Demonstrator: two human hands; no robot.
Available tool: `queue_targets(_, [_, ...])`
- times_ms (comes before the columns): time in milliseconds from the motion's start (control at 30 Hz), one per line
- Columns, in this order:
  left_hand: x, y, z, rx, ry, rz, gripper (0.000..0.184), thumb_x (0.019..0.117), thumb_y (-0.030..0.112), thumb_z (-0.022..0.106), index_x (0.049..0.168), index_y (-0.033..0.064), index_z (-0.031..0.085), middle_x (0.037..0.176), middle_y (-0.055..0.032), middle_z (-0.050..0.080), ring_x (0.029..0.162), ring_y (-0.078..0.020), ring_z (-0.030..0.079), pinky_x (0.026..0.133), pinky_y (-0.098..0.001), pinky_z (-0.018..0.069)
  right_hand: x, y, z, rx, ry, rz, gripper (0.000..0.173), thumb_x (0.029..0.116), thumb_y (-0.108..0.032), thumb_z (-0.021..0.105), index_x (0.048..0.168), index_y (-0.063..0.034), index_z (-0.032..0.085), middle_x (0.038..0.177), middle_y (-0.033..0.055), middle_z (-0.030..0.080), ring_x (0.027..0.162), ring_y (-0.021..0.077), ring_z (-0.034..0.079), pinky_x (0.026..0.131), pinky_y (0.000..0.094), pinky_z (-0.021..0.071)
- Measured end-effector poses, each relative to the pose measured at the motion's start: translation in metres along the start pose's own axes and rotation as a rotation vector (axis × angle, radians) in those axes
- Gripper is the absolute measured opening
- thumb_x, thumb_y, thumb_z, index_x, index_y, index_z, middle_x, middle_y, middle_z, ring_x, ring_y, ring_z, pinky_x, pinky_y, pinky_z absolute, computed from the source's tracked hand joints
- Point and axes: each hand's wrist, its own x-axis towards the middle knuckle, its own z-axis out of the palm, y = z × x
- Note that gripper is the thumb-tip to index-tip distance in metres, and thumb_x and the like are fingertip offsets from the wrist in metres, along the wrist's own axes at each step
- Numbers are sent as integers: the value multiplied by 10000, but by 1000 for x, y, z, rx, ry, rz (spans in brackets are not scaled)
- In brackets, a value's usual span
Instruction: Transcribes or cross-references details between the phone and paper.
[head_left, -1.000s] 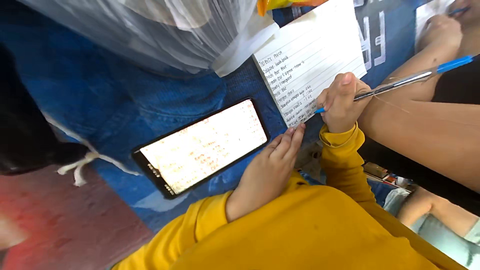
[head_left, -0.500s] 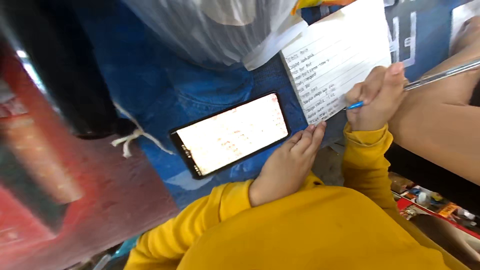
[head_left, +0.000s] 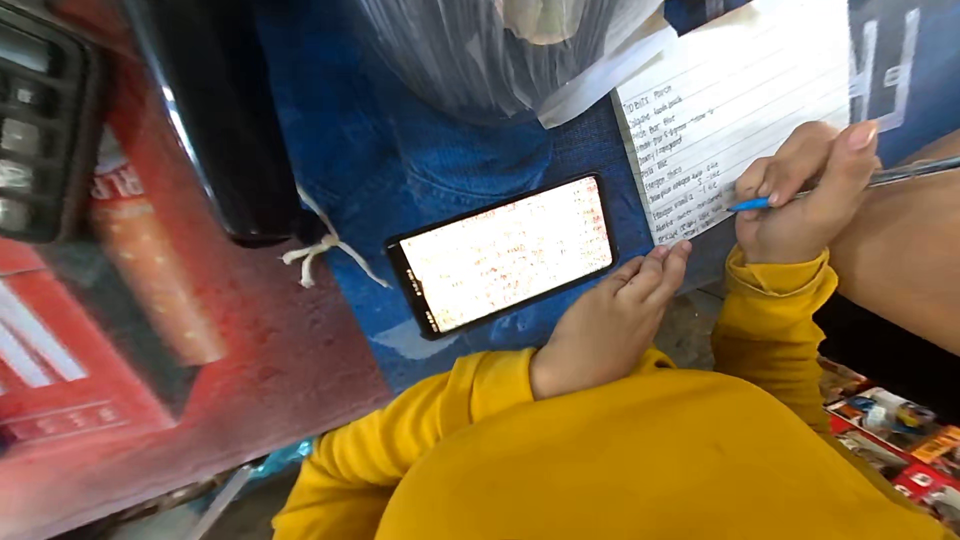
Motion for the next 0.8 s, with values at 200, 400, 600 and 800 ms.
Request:
queue_targets(200, [1, -1, 0, 59, -26, 35, 340, 992, -62, 467, 1293, -71, 626, 1506, -165, 526, 1330, -250, 578, 1081, -292, 440, 3, -2, 0, -85, -85, -10, 432, 1109, -298, 392, 780, -281, 670, 732, -200, 675, 606, -58, 635, 547, 121, 537])
queue_targets(400, [2, -1, 0, 96, -46, 48, 361, 995, -59, 460, 1326, -70, 603, 1523, -168, 505, 1342, -247, 566, 1095, -293, 427, 6, 4, -13, -243, -249, -115, 129, 1044, -396, 579, 985, -311, 654, 989, -215, 627, 857, -49, 664, 708, 144, 584])
queue_targets(600, [0, -2, 2, 42, -11, 27, 352, 991, -66, 463, 1313, -73, 605, 1513, -156, 520, 1345, -251, 565, 1098, -300, 429, 6, 4, -15, -217, -254, -185, 226, 1049, -396, 558, 881, -293, 669, 925, -208, 633, 783, -63, 643, 637, 123, 554])
queue_targets(800, [-1, -1, 3, 58, 0, 19, 356, 974, -77, 473, 1303, -74, 608, 1513, -150, 521, 1319, -244, 586, 1067, -291, 449, 1, -1, -2, -140, -31, -74, 457, 1095, -280, 442, 660, -268, 581, 598, -200, 571, 480, -82, 531, 441, 99, 445])
